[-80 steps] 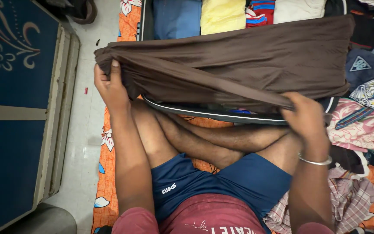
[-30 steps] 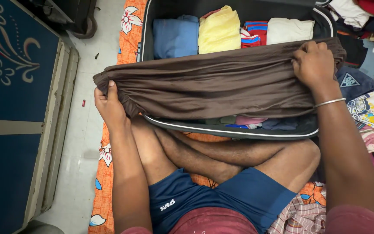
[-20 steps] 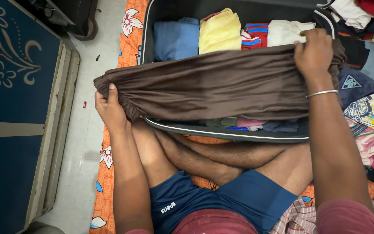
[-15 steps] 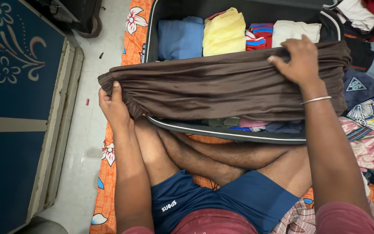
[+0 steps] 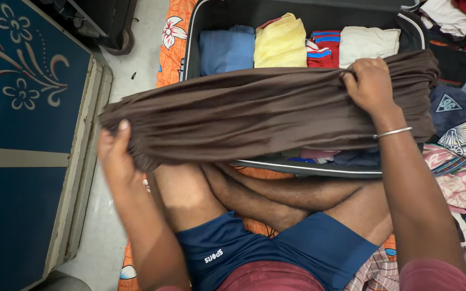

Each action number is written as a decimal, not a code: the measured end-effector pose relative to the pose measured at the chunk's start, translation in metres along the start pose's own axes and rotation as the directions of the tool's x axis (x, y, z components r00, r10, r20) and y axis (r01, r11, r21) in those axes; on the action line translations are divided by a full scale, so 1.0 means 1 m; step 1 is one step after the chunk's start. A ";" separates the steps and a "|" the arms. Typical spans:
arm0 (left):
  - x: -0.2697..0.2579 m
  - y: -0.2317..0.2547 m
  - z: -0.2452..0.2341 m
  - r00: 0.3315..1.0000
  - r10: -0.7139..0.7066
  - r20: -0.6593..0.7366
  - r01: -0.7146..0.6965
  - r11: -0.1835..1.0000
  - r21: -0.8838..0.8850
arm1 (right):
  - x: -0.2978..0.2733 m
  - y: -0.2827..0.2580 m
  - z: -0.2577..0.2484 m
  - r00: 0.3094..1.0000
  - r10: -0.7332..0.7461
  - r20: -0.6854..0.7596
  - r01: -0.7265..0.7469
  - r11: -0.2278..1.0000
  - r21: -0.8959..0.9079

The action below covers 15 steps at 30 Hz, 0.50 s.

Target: The person sits cross-legged and folds various clothing items, including a brown shirt, a pink floral shirt, black shorts, and white pants, placing them into an open suitcase. The person handles each item one at a time, folding and arranging them neatly inside the luggage.

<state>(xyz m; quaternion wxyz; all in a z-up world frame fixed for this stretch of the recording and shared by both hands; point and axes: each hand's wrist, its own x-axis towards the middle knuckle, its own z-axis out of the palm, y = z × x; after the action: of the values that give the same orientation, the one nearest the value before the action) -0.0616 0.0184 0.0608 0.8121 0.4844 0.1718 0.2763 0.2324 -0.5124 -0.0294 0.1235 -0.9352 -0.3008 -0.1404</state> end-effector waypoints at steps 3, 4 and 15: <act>-0.023 0.036 -0.025 0.998 0.046 0.031 -0.048 0.997 0.065 | -0.001 -0.011 -0.028 0.993 0.115 0.033 -0.117 0.990 0.073; -0.029 0.047 -0.036 0.999 0.050 0.017 -0.052 0.994 0.092 | -0.002 -0.019 -0.038 0.983 0.166 0.075 -0.174 0.978 0.114; -0.078 0.124 -0.067 0.883 0.391 0.262 -0.462 0.618 0.636 | -0.046 -0.072 -0.122 0.909 0.046 0.414 0.048 0.976 -0.213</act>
<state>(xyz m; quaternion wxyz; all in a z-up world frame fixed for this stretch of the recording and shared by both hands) -0.1947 0.0643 0.1393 0.4945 0.7872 0.1011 0.3544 0.1306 -0.5190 0.0792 -0.0471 -0.9512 -0.3033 0.0300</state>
